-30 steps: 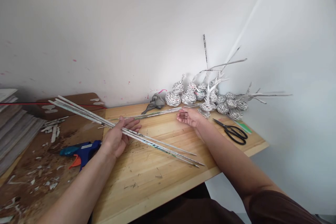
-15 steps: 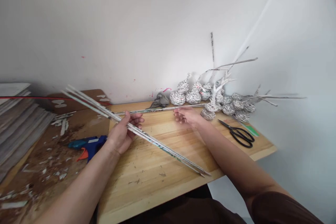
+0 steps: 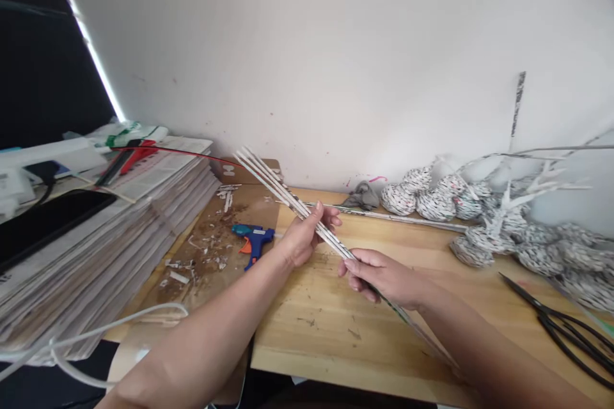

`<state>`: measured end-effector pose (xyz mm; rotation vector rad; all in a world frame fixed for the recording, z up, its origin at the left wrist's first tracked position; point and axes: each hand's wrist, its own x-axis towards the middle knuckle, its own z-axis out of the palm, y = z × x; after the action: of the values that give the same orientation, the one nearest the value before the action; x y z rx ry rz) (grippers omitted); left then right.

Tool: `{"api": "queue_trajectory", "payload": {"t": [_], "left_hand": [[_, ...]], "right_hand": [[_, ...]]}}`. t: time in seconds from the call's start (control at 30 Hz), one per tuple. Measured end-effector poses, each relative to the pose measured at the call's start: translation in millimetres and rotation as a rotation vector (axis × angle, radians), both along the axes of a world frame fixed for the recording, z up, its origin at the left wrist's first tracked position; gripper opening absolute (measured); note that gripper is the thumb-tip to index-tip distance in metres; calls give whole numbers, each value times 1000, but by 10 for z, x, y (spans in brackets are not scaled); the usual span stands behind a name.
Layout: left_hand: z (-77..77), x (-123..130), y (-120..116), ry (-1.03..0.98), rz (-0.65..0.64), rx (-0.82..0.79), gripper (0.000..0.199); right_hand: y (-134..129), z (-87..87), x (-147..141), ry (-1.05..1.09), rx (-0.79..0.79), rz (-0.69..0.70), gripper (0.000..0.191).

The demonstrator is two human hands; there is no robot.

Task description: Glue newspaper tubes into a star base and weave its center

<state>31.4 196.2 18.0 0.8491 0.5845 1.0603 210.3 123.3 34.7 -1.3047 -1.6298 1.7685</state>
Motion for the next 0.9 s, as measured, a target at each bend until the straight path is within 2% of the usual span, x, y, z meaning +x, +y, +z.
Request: {"api": "queue_trajectory", "payload": {"t": [0.1,0.27,0.5,0.57,0.7,0.8,0.9], "left_hand": [[16,-12,11,21,32,5,46],[22,-56,77,35,171,-11,49],[27,-80,104,81,271,-22,47],[17,-65,86,57,241,-23,39],[10,-16,22,-29,73,-81,26],[15,19,-30,-79,-27,-104,23],[11,40,-70,-89,-113,-86,23]], "right_hand": [[-67,68,88,-78,4,-16,41],[-291,147,258,-199,-4,-46,43],[-741,-5,456,-167,-106,-51,41],[-834,-35,477,-145,-141,-20,41],[-879,-40,474,-65,-226,6,39],[-777,-36,407,2,-261,-68,38],[-563,-54,251,43,-237,-124,42]]}}
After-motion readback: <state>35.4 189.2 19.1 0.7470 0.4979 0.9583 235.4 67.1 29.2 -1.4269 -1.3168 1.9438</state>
